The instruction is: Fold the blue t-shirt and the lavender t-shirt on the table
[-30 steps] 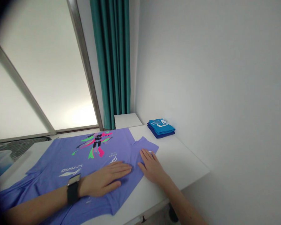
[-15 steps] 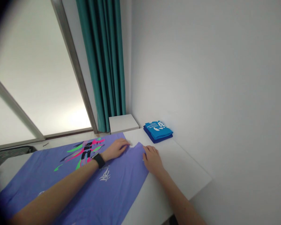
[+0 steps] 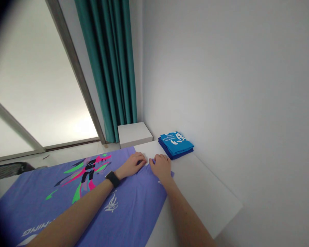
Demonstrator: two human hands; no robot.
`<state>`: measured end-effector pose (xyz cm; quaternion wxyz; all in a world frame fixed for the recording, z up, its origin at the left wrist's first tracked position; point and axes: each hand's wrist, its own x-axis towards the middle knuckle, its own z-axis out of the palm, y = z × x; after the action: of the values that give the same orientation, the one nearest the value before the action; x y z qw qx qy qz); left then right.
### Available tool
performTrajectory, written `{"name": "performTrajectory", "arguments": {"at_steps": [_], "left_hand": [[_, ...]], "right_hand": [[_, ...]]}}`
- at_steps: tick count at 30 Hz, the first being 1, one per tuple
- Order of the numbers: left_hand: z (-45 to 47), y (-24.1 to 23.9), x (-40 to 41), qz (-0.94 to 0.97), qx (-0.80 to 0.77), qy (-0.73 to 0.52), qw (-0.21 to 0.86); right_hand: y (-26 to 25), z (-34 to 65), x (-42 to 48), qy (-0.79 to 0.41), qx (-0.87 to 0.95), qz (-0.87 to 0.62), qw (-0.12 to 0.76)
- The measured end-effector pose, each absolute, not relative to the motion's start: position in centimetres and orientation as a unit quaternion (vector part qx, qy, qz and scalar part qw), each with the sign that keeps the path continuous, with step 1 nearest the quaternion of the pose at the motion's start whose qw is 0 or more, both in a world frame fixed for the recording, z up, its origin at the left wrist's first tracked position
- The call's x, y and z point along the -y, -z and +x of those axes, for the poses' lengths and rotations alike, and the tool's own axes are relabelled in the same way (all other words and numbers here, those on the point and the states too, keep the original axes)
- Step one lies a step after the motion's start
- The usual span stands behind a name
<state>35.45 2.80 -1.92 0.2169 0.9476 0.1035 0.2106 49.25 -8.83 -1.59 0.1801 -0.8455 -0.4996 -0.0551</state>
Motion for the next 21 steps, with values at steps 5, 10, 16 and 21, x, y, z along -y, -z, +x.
{"name": "performTrajectory", "arguments": {"at_steps": [5, 10, 16, 21], "left_hand": [[35.2, 1.8, -2.6, 0.947, -0.105, -0.208, 0.220], [34.9, 1.2, -2.3, 0.948, -0.103, -0.193, 0.231], [34.7, 1.1, -2.3, 0.947, -0.099, -0.192, 0.239], [34.9, 1.4, -2.4, 0.937, -0.113, -0.208, 0.255]], "right_hand": [[2.3, 50.0, 9.5, 0.019, 0.538, -0.806, 0.247], [2.2, 51.1, 10.0, -0.047, 0.539, -0.760, 0.360], [1.9, 51.1, 10.5, -0.054, 0.532, -0.745, 0.399], [2.1, 50.9, 11.1, -0.010, 0.543, -0.788, 0.289]]}}
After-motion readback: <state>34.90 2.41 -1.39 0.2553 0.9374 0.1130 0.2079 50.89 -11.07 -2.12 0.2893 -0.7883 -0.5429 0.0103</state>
